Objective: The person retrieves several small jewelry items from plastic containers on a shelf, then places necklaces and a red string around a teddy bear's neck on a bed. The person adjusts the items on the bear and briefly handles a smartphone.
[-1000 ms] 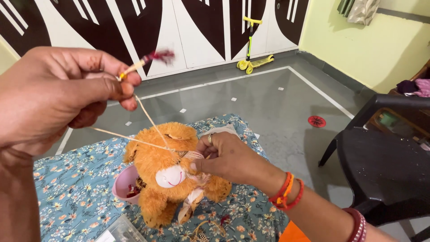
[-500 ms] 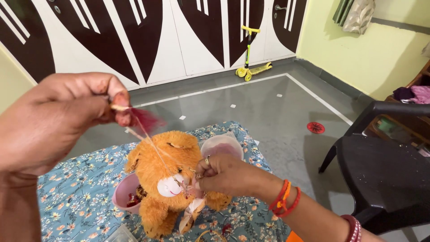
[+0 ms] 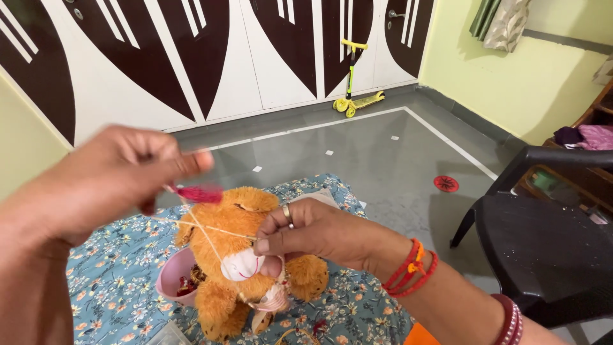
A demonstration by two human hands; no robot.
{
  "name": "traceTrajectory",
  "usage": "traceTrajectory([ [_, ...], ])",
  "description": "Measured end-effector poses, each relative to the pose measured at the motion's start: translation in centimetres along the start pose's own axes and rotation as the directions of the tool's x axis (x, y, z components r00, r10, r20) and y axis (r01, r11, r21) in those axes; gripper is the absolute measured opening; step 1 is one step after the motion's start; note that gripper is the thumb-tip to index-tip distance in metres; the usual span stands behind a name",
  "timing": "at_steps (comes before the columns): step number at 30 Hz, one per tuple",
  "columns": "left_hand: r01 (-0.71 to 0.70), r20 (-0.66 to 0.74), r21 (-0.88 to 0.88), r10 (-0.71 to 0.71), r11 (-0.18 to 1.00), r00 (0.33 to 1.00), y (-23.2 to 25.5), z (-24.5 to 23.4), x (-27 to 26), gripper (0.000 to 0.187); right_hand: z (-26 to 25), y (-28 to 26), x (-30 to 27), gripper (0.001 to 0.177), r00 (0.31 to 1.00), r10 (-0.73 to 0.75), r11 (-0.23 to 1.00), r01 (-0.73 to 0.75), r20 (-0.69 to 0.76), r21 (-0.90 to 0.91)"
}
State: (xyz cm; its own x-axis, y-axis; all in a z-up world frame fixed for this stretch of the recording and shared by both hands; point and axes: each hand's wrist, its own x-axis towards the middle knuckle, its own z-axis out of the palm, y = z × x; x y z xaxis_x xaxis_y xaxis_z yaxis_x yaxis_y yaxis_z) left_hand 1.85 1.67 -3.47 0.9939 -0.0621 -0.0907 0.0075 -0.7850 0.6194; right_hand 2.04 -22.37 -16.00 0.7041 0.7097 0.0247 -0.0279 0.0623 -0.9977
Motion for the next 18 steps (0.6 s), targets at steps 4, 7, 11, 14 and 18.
traceTrajectory([
  [4, -0.286, 0.281, 0.090, 0.251, 0.954, 0.926, -1.5, 1.3, 0.5, 0.020, 0.6, -1.4, 0.5, 0.018, 1.000, -0.026, 0.999, 0.026, -0.010, -0.021],
  [7, -0.406, 0.395, -0.522, 0.635, 0.750, 0.664, -2.6, 2.7, 1.9, 0.030, 1.0, -2.5, 1.2, 0.017, 0.996, -0.082, 0.996, 0.081, -0.034, -0.034],
  [11, -0.187, 0.390, -0.675, 0.560, 0.714, 0.731, -3.0, 4.0, 3.0, 0.034, 1.5, -3.2, 0.8, 0.017, 0.986, -0.076, 0.997, 0.075, -0.145, -0.018],
  [14, -0.233, 0.384, -0.623, 0.552, 0.746, 0.740, -2.8, 4.5, 3.0, 0.030, 1.5, -3.2, 0.6, 0.021, 0.979, -0.095, 0.994, 0.103, -0.183, 0.034],
  [18, -0.140, 0.485, -0.563, 0.463, 0.815, 0.742, -3.0, 4.6, 2.5, 0.030, 1.0, -3.0, 0.6, 0.024, 0.956, -0.118, 0.991, 0.131, -0.268, 0.031],
])
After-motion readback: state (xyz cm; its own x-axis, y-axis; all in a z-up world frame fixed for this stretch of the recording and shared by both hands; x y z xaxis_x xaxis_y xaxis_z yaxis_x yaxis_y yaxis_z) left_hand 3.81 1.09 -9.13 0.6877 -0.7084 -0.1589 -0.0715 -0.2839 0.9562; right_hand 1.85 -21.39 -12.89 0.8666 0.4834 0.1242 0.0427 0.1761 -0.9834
